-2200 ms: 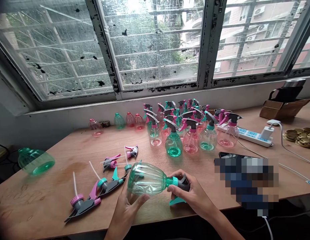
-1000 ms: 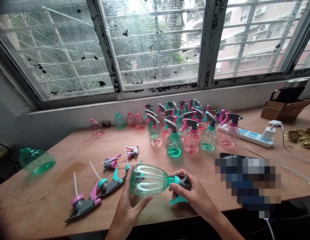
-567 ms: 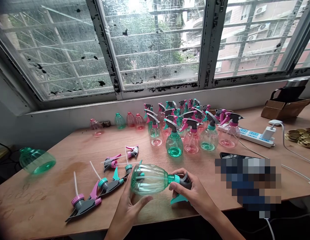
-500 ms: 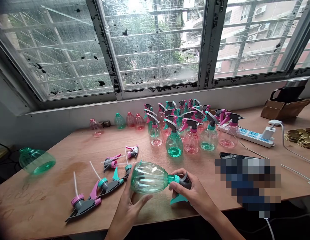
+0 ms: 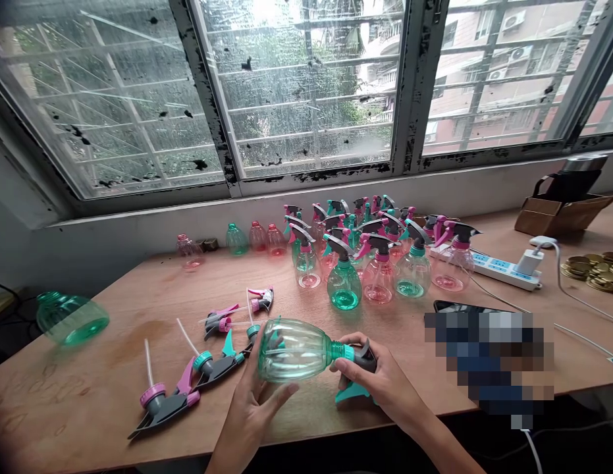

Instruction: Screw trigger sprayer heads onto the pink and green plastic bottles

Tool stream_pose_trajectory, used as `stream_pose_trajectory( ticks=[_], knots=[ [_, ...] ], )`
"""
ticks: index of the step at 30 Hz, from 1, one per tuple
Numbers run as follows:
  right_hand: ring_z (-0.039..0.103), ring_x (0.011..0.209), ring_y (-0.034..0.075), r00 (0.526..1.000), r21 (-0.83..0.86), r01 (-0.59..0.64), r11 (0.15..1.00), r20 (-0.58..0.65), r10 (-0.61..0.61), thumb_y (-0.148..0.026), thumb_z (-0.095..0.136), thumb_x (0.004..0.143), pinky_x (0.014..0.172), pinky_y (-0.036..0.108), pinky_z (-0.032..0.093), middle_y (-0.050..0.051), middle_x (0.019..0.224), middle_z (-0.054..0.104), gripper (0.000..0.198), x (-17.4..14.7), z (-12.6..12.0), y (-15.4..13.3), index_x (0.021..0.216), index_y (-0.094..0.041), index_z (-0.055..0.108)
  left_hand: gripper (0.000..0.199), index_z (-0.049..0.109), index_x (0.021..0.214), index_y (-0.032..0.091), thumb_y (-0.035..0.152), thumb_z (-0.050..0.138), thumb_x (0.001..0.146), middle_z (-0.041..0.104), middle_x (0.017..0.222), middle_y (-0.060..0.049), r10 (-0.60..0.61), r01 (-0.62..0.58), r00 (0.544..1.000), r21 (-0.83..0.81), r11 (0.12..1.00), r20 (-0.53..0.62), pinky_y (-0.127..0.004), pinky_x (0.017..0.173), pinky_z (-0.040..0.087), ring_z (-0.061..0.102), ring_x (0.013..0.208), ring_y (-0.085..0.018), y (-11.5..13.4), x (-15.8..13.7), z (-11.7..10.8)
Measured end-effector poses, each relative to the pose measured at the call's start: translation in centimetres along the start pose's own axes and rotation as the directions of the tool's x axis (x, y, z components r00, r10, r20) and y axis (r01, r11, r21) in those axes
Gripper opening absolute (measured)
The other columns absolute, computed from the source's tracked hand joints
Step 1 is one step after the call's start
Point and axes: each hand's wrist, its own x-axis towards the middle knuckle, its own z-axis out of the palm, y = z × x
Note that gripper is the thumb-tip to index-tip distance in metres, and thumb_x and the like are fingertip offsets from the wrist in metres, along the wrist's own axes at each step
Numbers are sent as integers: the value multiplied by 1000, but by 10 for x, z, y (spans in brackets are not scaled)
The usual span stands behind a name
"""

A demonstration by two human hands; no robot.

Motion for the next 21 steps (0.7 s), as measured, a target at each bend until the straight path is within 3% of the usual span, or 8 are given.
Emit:
stream_pose_trajectory(
  ticks=[5, 8, 14, 21],
  knots=[
    [73, 68, 18, 999, -24, -16, 1000, 35, 17, -45, 82, 87, 67, 30, 59, 2, 81, 78, 31, -1, 0, -1, 97, -19, 68, 95, 20, 163, 38, 42, 78, 88, 33, 170, -8, 2, -2, 1000, 7, 1000, -12, -52, 129, 24, 34, 155, -35, 2, -1, 4],
    [72, 68, 19, 999, -39, -20, 999, 45, 22, -46, 81, 87, 66, 32, 58, 4, 84, 80, 31, -1, 1, -1, 93, -19, 68, 102, 13, 165, 34, 43, 79, 88, 38, 167, -11, -28, 28, 1000, -13, 1000, -9, -54, 129, 23, 36, 153, -35, 7, -1, 7],
    [72, 65, 20, 999, -45, -22, 999, 33, 23, -48, 81, 86, 64, 33, 57, 5, 79, 81, 33, 0, 2, 0, 92, -19, 67, 95, 20, 164, 27, 54, 72, 90, 37, 167, -14, -66, 66, 998, -50, 997, 15, -50, 128, 26, 35, 154, -36, 8, 0, 5],
    [72, 66, 17, 1000, -8, -1, 1000, -1, 1, -47, 79, 89, 62, 28, 57, 4, 82, 81, 32, 3, -1, 4, 91, -18, 67, 82, 42, 157, 32, 44, 80, 86, 45, 163, -8, 15, -11, 997, 65, 998, -76, -51, 126, 31, 39, 152, -40, 4, 4, 3]
  ],
)
